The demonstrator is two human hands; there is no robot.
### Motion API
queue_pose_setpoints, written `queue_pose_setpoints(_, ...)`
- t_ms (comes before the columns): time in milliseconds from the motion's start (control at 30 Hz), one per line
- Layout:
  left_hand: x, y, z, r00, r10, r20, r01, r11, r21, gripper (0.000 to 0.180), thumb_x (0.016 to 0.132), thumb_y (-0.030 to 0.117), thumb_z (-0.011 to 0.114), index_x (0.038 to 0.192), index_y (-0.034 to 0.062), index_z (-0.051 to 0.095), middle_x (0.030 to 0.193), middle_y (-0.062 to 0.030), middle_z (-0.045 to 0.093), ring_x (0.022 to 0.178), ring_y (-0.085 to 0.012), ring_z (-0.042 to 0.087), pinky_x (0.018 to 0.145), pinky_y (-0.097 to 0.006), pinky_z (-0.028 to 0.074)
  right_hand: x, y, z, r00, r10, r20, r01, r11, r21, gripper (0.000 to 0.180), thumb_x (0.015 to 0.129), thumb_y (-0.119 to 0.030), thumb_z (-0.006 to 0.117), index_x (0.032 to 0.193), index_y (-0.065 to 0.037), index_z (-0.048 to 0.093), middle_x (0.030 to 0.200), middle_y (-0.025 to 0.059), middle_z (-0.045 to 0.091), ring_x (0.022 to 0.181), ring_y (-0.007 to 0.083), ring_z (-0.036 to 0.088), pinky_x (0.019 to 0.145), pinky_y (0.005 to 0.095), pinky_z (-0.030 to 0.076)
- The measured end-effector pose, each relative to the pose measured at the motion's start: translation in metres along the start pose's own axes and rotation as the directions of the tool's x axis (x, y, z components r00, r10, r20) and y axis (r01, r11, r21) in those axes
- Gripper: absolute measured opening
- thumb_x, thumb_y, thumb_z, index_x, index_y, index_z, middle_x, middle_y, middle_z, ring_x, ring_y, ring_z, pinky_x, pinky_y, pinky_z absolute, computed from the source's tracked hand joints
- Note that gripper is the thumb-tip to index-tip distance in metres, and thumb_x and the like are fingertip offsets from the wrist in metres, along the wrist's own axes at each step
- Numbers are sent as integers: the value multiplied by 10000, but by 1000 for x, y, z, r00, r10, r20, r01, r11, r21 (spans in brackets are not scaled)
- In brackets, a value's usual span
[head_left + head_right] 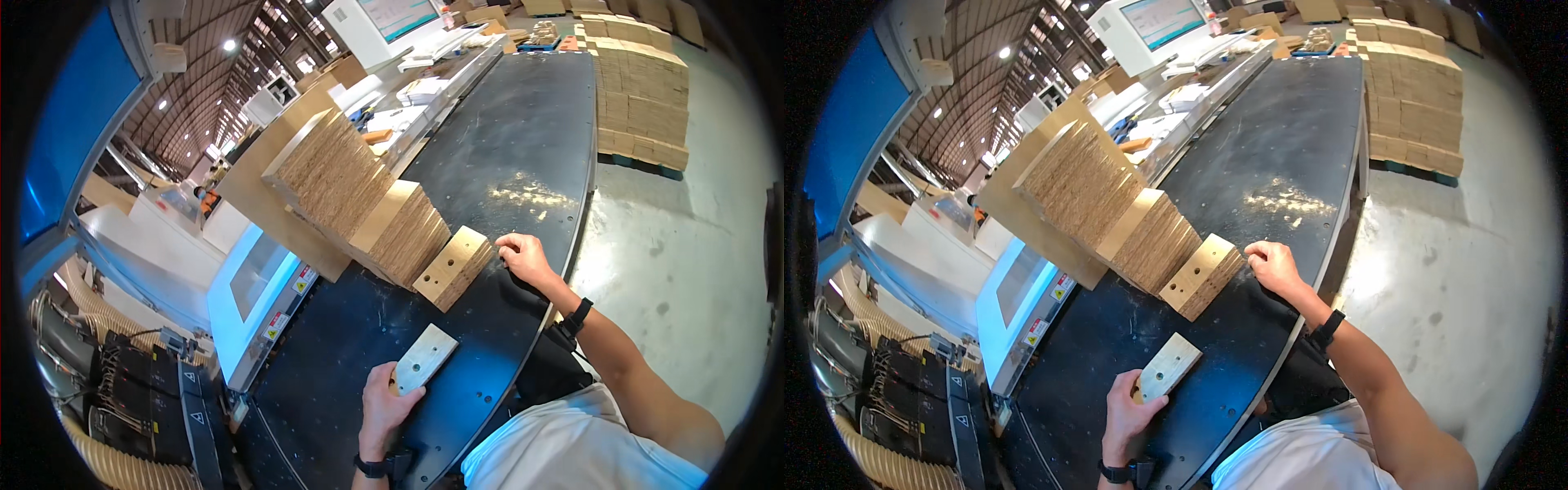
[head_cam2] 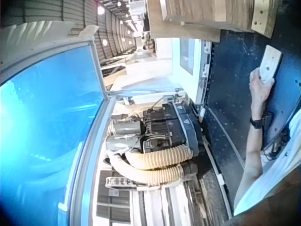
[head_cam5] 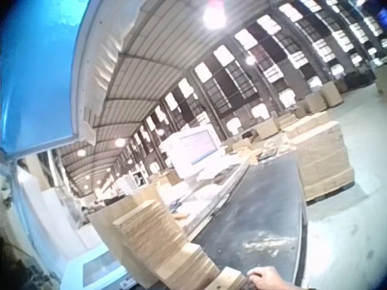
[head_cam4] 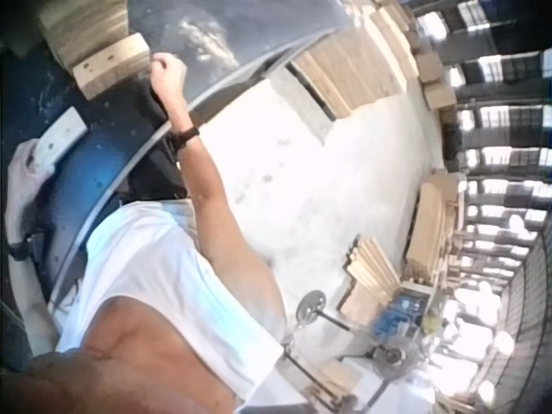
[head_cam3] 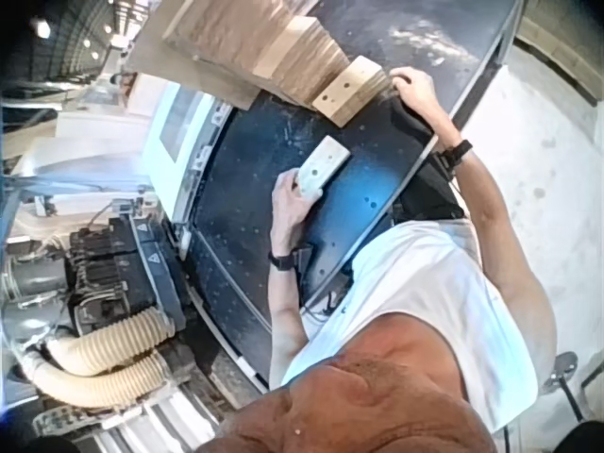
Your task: Stacking and organizing pre-drilled wooden furniture components on a workbench in a factory setting.
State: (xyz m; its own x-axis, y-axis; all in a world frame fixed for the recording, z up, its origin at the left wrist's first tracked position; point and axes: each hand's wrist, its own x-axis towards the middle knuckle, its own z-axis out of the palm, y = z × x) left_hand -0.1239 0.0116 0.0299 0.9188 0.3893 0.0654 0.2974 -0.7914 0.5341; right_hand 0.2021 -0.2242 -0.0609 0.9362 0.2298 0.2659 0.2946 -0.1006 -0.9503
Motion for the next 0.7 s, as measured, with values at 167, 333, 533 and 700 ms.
queue_pose_setpoints(167, 5, 42, 10, 992, 127, 18, -125, 989, -73, 641, 720, 256, 895, 1248, -9, 646, 1217, -198, 648, 1134, -356, 639, 1013, -425, 515, -38, -18, -18, 989, 88, 117, -106, 981, 163, 249, 912, -83, 642, 1105, 31, 748, 829, 81, 741, 681, 131, 696, 611, 301, 584)
queue_pose_setpoints(333, 39, 89, 46, 939, 339, 55, -335, 940, -70, 648, 728, 246, 888, 1267, -7, 632, 1219, -211, 644, 1146, -380, 623, 1020, -443, 509, -66, -64, -64, 831, 260, 491, -429, 862, 270, 401, 1046, -243, 627, 1352, 15, 644, 1046, 65, 710, 838, 104, 658, 687, 267, 579)
queue_pose_setpoints(533, 92, 147, 105, 812, 577, 88, -571, 816, -90, 654, 717, 215, 888, 1275, 14, 611, 1216, -187, 633, 1140, -362, 618, 987, -441, 512, -64, -47, -129, 891, 83, 445, -190, 961, 199, 488, 958, -103, 716, 1418, 13, 601, 1101, 54, 709, 977, 102, 635, 861, 287, 533)
queue_pose_setpoints(700, 133, 190, 146, 684, 729, 33, -725, 684, -77, 679, 712, 190, 883, 1296, 10, 588, 1261, -193, 609, 1212, -401, 553, 1043, -485, 464, -52, -7, -175, 925, 203, 320, -336, 830, 445, 436, 918, -32, 712, 1340, 41, 632, 1124, 109, 734, 1012, 152, 699, 892, 292, 567)
